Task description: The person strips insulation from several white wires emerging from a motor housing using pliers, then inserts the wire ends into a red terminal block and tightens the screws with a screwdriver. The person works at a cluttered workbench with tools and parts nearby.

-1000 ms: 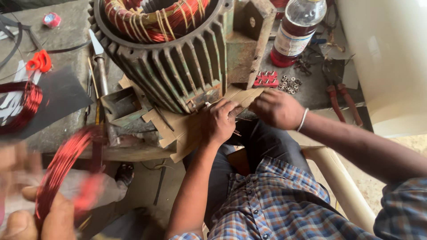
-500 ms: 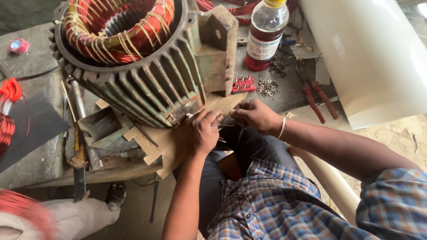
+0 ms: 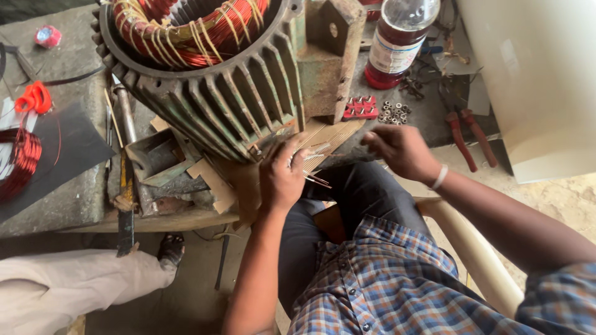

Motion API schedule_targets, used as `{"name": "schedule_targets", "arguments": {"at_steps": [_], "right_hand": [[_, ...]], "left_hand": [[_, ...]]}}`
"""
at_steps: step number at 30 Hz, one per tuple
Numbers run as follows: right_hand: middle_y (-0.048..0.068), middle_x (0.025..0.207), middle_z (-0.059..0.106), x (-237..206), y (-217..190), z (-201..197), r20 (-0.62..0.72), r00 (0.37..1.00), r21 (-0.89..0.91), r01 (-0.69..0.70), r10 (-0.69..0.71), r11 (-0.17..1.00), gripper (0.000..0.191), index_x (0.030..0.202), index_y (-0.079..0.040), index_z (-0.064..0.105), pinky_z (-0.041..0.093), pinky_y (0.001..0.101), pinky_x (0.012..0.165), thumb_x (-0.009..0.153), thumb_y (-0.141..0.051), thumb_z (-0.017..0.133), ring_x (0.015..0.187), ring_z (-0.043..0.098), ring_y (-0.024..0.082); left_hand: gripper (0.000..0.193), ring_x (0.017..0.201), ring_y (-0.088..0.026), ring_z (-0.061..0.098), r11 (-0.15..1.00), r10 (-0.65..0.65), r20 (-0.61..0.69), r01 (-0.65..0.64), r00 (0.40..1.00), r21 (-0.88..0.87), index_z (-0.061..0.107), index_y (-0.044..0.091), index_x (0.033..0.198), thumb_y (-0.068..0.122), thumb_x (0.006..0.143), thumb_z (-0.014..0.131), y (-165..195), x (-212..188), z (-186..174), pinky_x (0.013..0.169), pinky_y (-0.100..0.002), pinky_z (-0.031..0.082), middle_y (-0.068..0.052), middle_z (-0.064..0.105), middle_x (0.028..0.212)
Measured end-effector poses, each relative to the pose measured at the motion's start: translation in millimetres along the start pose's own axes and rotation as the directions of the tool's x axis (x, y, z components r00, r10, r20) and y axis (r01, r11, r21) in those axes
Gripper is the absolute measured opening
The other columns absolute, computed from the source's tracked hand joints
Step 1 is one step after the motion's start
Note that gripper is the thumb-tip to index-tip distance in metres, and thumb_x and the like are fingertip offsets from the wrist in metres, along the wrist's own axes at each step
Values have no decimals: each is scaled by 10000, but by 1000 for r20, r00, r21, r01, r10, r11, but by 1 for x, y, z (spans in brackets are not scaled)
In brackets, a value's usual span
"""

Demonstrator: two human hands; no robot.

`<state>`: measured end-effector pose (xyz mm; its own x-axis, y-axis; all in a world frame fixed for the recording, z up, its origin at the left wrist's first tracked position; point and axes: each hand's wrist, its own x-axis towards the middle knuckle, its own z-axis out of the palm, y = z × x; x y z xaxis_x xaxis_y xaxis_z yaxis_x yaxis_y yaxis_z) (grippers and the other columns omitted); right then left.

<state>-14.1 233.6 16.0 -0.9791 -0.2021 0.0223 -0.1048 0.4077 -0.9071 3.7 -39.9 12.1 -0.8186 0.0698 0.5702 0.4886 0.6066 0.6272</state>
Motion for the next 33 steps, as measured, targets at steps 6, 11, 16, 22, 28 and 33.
{"name": "schedule_targets", "arguments": {"at_steps": [6, 11, 16, 22, 28, 33], "right_hand": [[175, 795, 702, -16, -6, 2, 24, 989, -422, 139, -142, 896, 207, 982, -61, 746, 546, 415, 651, 867, -232, 747, 698, 696, 327], [139, 898, 706, -14, -18, 24, 33, 960, -460, 261, -277, 849, 133, 972, -84, 754, 558, 429, 706, 900, -193, 726, 789, 681, 334], [135, 988, 662, -1, -32, 57, -3, 863, -488, 440, -505, 754, 236, 1039, -58, 744, 540, 439, 804, 844, -189, 766, 943, 634, 351], [89, 983, 674, 3, -34, 59, 47, 788, -499, 550, -613, 669, 198, 1002, -96, 758, 548, 410, 816, 809, -138, 782, 960, 635, 315], [128, 1021, 676, -11, -33, 62, -20, 741, -447, 593, -671, 669, 221, 1034, -50, 736, 552, 415, 841, 822, -90, 788, 981, 640, 330], [141, 920, 706, -7, -22, 67, -72, 915, -222, 372, -396, 901, 145, 1011, -33, 762, 559, 381, 733, 887, -107, 778, 836, 697, 303]], "left_hand": [[469, 937, -312, 730, 987, 65, 67, -74, 996, 144, 658, 89, 1277, 185, 828, 755, 19, -1, -22, 740, -364, 598, -157, 714, 1239], [291, 708, -272, 711, 933, -316, 390, 209, 865, 293, 677, 186, 1273, 156, 986, 644, 21, 16, -6, 562, -379, 561, -32, 698, 1253], [128, 902, -290, 720, 994, 40, -110, -28, 993, 106, 701, 110, 1070, 151, 952, 731, 10, 11, 0, 746, -396, 578, -65, 724, 1030], [120, 899, -329, 720, 994, -10, -101, 21, 995, 111, 681, 74, 1014, 121, 935, 759, 14, -21, 6, 742, -394, 581, -156, 711, 1044], [179, 922, -369, 721, 991, -120, 119, 126, 986, -38, 761, 67, 1109, 75, 952, 675, 8, -21, 3, 784, -399, 579, -173, 736, 1062], [122, 920, -308, 752, 975, -119, 127, 140, 985, -171, 761, 65, 1030, 95, 936, 688, -6, -20, 6, 777, -375, 583, -132, 757, 997]]}}
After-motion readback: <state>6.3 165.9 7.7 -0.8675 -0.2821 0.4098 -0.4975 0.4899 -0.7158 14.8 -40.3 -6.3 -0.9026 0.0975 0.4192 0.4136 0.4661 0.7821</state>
